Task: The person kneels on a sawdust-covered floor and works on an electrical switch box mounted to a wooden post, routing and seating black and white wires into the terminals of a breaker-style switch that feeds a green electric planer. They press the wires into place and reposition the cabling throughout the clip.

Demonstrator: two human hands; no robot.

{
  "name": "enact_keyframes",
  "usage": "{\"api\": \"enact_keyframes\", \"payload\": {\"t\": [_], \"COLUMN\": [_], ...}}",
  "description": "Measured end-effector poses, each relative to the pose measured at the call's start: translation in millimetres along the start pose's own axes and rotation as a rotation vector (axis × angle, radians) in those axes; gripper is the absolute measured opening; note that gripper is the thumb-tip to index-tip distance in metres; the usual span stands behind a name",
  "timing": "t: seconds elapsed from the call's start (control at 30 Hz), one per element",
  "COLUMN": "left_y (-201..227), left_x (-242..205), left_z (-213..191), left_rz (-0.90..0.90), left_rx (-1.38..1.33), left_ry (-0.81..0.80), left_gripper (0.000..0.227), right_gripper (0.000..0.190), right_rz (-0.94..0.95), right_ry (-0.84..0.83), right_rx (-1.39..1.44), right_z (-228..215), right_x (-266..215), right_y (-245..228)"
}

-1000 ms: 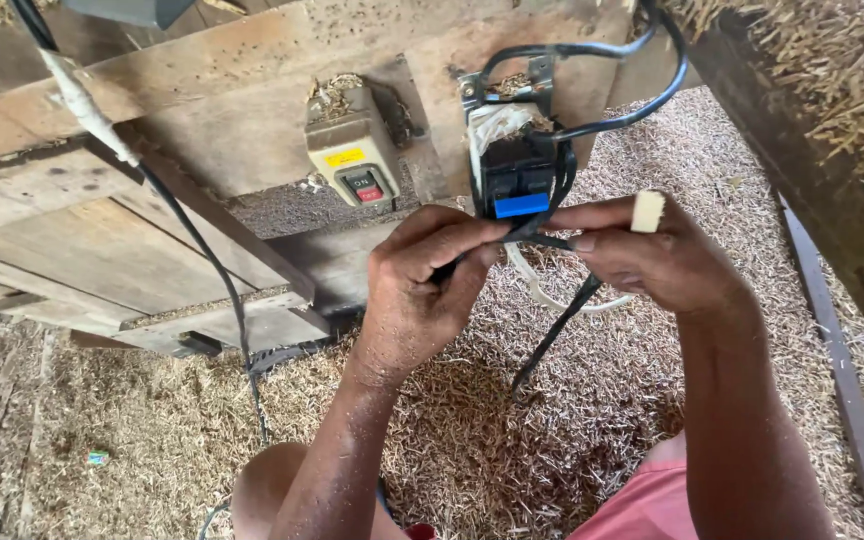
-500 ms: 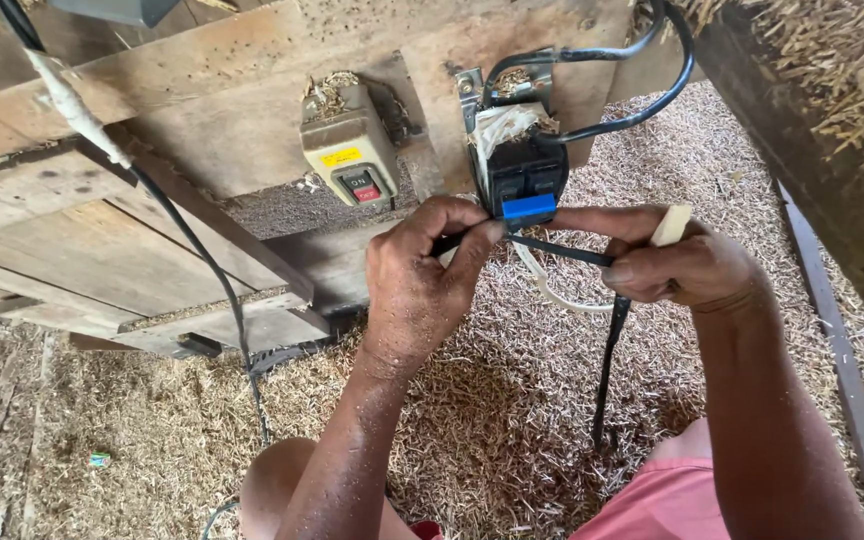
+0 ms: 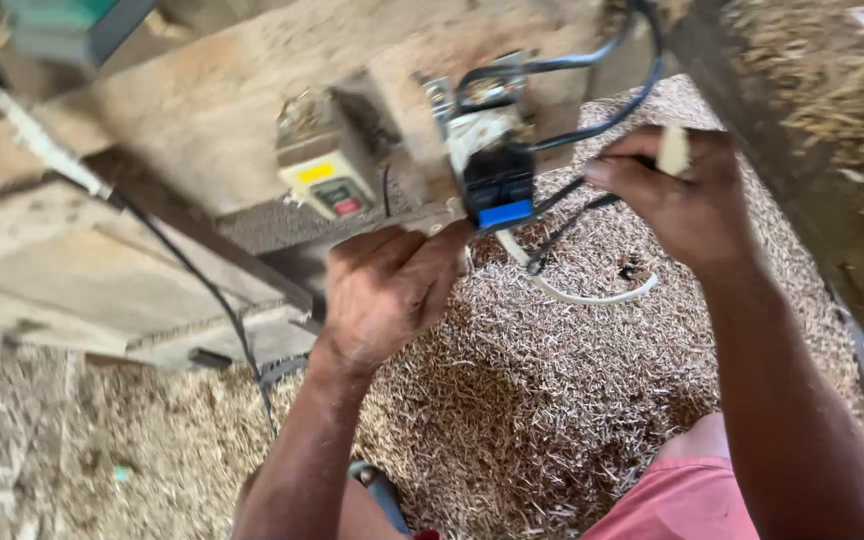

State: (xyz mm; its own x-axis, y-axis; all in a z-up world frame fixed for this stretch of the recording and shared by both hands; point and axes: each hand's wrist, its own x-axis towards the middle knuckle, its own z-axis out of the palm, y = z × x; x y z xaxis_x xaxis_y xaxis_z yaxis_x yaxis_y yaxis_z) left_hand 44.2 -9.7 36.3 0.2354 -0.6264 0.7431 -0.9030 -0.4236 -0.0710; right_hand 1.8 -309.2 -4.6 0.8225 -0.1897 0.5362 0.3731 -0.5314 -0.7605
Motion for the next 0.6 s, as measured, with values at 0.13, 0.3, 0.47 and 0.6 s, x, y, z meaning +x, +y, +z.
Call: {"api": "enact_keyframes", "payload": {"t": [0.13, 0.3, 0.47, 0.6], "left_y": [10.2, -5.0, -23.2, -18.0], "left_x": [12.1, -4.4, -2.5, 11.0], "left_z": [-9.8, 28.2, 20.2, 11.4], "left_rz": [0.076, -0.026, -0.028, 0.219], "left_rx": [-0.006, -0.178, -0.242, 0.165], "left_ry": [-0.037, 0.083, -0.002, -0.018], "left_gripper": [0.023, 0.01, 0.014, 0.003], "right_gripper": [0.024, 0.022, 0.023, 0.025], "right_rz": [-0.126, -0.06, -0.534, -0.61], "right_ry": [-0.074, -0.154, 0.103, 0.024], "right_rx": [0.11, 0.019, -0.051, -0.38], "right_z": [-9.1, -18.1, 0.5, -15.9], "right_x": [11.0, 5.8, 11.2, 9.5], "right_y": [-0.8, 15.5, 43.4, 40.3]}}
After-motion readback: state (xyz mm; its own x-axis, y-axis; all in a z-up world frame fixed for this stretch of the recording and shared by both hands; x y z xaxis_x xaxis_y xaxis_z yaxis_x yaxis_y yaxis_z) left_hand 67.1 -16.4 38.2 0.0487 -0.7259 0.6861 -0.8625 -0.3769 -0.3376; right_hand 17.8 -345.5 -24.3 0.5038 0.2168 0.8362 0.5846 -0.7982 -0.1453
